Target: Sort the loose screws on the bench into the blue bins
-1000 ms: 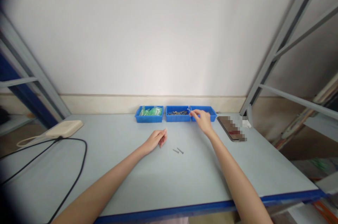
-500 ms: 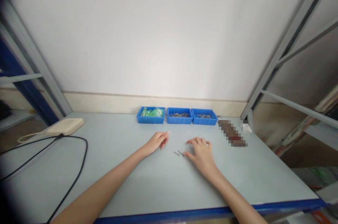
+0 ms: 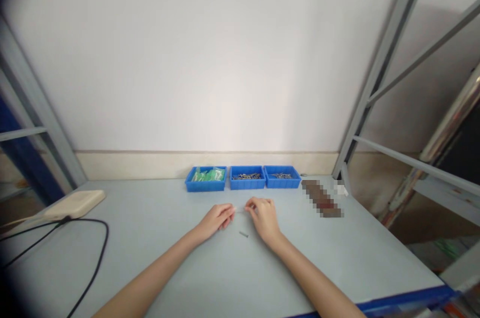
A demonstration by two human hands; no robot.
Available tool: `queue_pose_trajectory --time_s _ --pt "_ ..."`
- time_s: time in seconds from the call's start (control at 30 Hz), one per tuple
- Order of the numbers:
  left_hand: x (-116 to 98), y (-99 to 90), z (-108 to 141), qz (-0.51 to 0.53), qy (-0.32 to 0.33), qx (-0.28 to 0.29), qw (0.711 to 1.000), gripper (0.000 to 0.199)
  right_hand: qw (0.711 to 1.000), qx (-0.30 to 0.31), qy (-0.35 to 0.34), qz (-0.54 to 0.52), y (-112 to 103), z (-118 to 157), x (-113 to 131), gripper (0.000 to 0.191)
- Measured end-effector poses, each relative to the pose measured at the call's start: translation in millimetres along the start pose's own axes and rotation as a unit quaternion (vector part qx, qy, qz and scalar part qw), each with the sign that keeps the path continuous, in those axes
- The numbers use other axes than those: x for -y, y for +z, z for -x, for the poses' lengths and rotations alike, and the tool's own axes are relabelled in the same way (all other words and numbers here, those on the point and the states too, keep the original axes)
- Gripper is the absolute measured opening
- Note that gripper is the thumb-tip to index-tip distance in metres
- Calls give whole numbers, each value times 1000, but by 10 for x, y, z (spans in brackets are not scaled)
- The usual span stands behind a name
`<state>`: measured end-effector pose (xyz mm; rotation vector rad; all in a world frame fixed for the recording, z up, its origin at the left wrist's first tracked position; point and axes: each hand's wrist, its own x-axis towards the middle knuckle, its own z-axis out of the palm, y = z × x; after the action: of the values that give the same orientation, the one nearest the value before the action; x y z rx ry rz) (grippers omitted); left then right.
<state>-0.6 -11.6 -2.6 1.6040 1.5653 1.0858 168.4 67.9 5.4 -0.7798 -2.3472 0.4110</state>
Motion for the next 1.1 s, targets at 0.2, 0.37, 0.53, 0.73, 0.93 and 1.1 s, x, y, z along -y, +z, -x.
queue_pose_trajectory --time_s 0.2,0.37,0.53,0.73,0.93,1.1 --pt "120 17 -61 80 -9 -23 996 40 996 -27 -44 -73 82 -242 89 16" --pt "131 15 -74 95 7 -21 995 37 995 -2 -60 -83 80 -152 31 19" --pt "38 -10 -49 94 13 -19 995 37 996 3 -53 -68 74 -134 17 15" --pt "0 4 -26 98 19 -30 995 36 994 21 -61 -86 46 -126 28 21" --pt "14 23 -48 108 10 -40 993 44 992 52 -56 -103 98 -106 34 35" --pt "-3 21 -45 134 9 -49 990 37 989 20 -47 -137 109 -111 28 19"
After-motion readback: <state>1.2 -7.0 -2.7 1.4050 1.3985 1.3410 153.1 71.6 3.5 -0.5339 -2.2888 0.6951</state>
